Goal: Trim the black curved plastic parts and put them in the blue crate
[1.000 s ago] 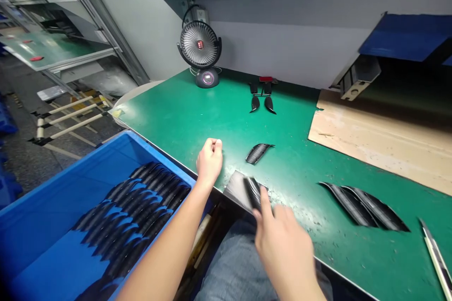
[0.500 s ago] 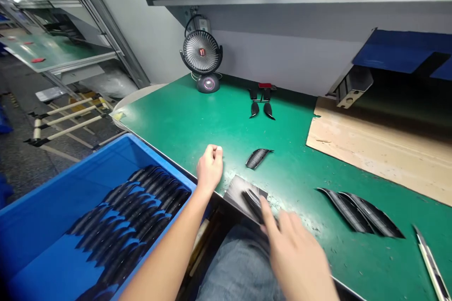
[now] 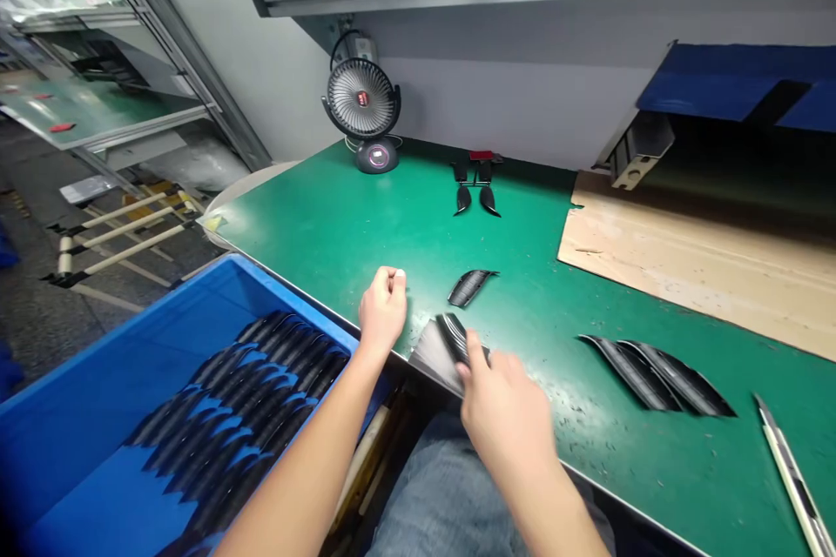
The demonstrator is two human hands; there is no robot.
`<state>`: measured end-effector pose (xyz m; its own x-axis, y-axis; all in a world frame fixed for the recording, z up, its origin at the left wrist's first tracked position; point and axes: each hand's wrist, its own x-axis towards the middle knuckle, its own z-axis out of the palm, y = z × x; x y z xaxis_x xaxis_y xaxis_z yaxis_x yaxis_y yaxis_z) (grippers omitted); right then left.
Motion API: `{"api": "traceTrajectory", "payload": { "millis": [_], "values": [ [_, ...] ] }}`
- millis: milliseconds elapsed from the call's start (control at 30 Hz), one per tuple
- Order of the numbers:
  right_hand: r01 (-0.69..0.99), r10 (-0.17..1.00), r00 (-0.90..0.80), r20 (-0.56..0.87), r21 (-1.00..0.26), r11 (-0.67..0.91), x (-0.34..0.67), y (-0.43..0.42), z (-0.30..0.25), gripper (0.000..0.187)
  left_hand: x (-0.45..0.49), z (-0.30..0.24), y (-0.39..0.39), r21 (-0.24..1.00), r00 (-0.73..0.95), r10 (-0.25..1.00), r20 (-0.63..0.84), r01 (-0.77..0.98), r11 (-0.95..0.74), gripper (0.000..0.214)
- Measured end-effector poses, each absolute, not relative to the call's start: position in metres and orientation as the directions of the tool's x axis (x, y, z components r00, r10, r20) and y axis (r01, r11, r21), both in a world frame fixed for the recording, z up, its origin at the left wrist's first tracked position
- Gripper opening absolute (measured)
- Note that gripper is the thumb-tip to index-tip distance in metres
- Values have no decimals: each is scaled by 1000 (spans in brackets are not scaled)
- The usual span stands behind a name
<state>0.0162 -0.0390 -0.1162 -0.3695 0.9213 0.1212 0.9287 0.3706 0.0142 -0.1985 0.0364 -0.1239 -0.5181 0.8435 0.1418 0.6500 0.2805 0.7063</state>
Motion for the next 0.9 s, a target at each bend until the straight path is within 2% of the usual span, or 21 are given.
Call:
{"api": "traceTrajectory", "payload": {
  "millis": [67, 200, 367, 533, 900],
  "values": [
    [923, 917, -384, 108, 7, 385, 14, -37, -114, 37, -198, -123, 37, 704, -523, 841, 138, 649, 288, 28],
    [912, 893, -407, 190, 29, 410, 16, -41, -113, 36, -197, -121, 37, 705, -523, 843, 123, 644, 297, 28],
    [905, 894, -425, 143, 31, 425, 10, -34, -111, 39, -197, -121, 39, 705, -540, 834, 114, 636, 315, 29],
    [887, 862, -459, 216, 63, 457, 11, -32, -109, 37, -196, -123, 39, 709, -531, 836, 137, 642, 292, 29],
    [890, 871, -455, 185, 75, 449, -4, -32, -100, 41, -195, -120, 39, 712, -527, 836, 155, 646, 275, 30]
  ]
}}
